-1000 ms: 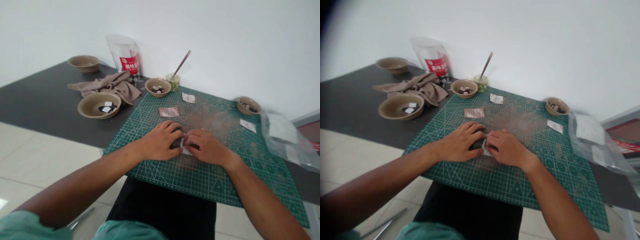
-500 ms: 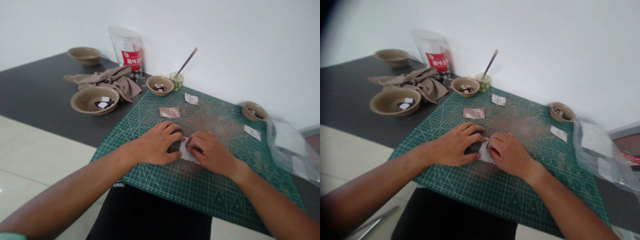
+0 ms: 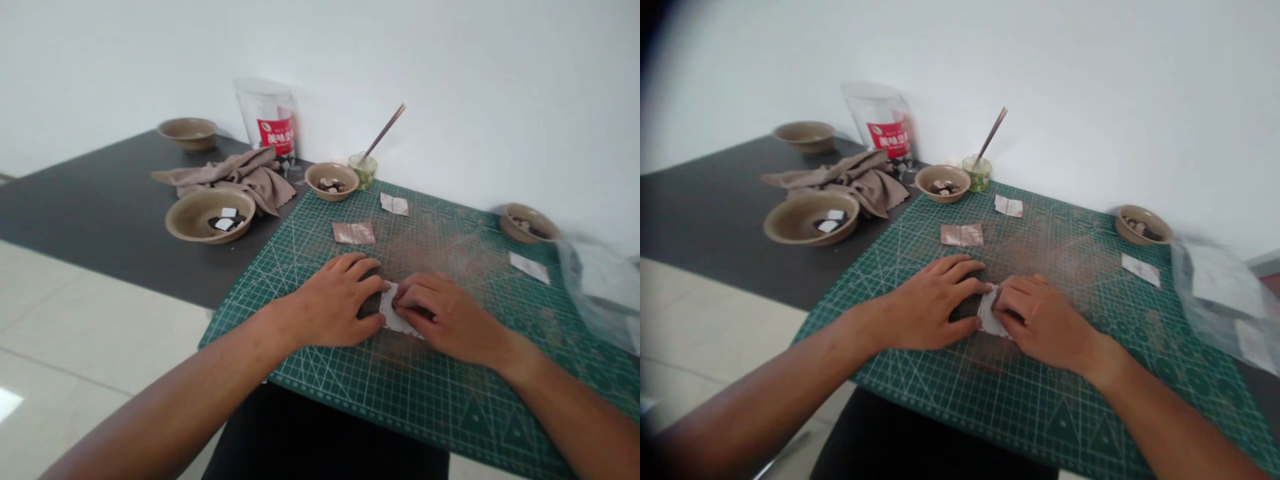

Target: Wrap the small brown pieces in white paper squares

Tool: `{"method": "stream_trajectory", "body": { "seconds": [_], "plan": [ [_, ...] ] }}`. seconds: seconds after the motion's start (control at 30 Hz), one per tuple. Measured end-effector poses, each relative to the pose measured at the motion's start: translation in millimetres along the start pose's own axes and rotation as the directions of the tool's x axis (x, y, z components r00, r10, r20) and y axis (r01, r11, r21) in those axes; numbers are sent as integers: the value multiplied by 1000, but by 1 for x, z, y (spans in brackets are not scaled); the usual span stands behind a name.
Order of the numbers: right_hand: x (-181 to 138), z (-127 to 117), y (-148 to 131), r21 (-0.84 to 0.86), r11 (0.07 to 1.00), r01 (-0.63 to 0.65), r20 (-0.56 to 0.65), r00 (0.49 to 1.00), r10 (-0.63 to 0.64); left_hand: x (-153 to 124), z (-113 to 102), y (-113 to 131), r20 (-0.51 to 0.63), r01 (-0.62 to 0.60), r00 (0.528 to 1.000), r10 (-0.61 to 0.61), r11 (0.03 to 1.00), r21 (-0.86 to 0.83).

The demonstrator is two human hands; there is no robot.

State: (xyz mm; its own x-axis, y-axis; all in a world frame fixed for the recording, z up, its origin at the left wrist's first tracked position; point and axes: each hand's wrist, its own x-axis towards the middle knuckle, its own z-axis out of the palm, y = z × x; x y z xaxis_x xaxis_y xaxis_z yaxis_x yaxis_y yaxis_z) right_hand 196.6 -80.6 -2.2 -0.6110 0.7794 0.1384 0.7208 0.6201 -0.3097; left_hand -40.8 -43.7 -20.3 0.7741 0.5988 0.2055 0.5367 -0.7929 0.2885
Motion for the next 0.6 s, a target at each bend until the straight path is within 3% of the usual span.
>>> {"method": "stream_trajectory", "body": {
  "seconds": [0.2,0.33,0.6],
  "plan": [
    [2,0,-3,-29,997,-65,-33,997,64,-7,4,10,-21,55,998,-54,998,37],
    [4,2,-9,18,1000,-6,27,1000,5,-10,8,15,-25,93,995,-92,995,41],
    [2,8,2,28,998,-52,-79,995,54,-8,4,13,-16,78,997,-77,997,22]
  ]
}}
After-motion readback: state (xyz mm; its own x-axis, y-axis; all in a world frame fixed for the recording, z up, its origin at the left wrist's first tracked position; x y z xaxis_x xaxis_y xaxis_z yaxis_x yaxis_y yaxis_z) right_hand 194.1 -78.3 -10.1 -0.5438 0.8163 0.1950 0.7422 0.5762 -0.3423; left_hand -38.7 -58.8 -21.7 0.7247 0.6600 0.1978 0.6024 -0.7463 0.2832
